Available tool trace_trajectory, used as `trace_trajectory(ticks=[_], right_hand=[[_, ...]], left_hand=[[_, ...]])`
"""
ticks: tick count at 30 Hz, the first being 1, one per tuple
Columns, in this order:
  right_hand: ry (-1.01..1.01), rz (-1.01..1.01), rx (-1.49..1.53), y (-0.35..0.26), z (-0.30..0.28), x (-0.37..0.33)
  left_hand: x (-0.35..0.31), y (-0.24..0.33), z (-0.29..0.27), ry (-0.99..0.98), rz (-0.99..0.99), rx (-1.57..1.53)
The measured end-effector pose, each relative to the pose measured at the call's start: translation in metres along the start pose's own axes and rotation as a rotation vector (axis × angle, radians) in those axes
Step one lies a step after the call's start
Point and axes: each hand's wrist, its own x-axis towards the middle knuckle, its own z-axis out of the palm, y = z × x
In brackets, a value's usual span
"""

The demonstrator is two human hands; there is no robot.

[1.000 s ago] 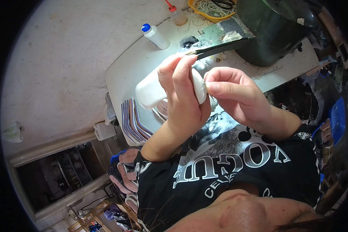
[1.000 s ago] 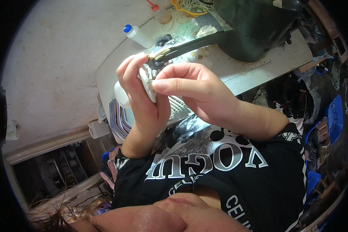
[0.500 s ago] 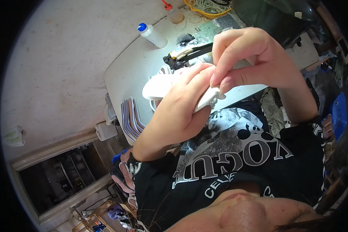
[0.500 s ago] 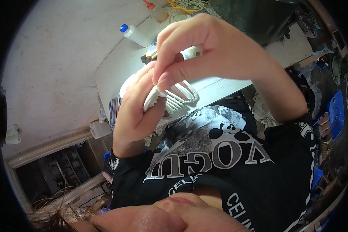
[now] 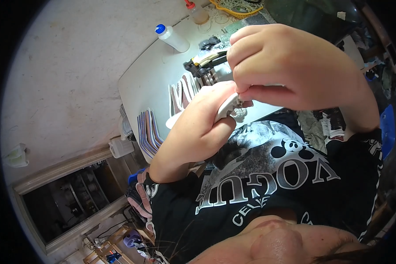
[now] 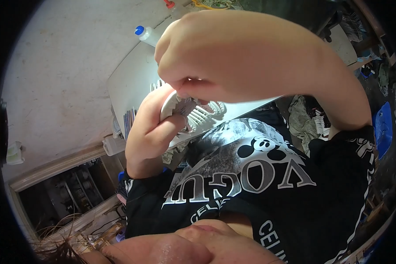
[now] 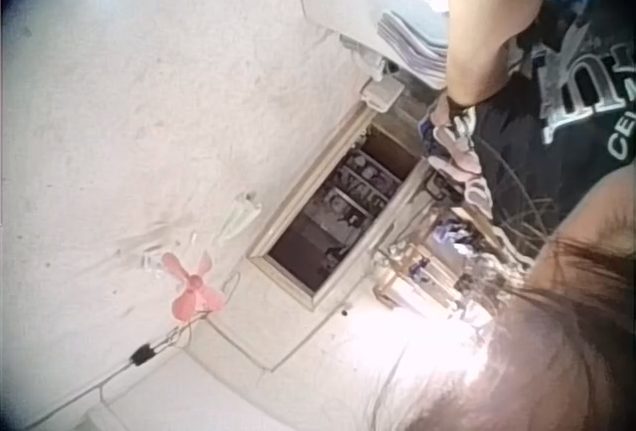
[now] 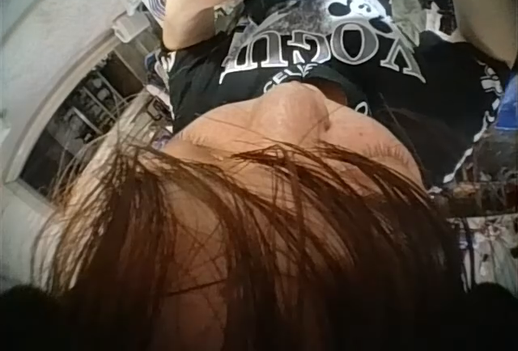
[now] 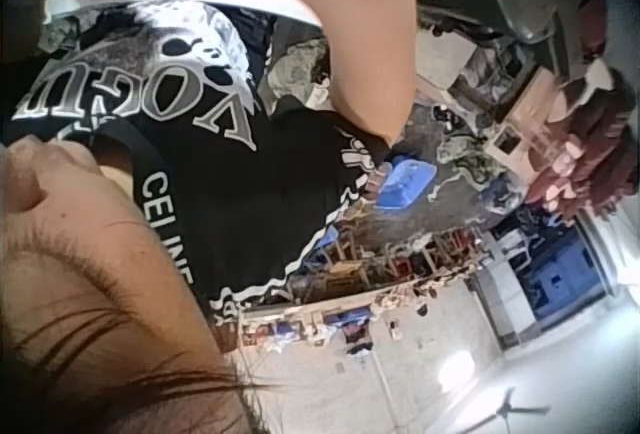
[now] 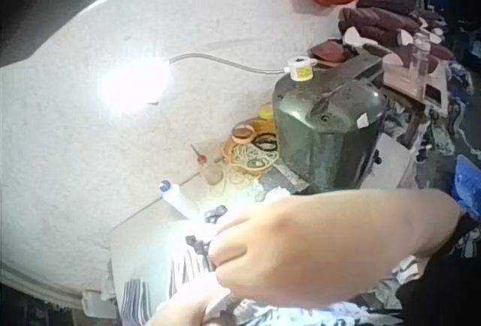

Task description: Applying glue and assembling shoe sole components.

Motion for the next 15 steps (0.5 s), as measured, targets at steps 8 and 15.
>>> trace_trajectory(ticks=[8, 15], right_hand=[[0.062, 0.094, 0.226, -0.003, 0.001, -0.012], [0.056, 0.031, 0.401, 0.005, 0.005, -0.013]], left_hand=[[-0.004, 0.001, -0.002, 0.034, 0.145, 0.19], [-0.013, 0.006, -0.003, 0.085, 0.262, 0.419]])
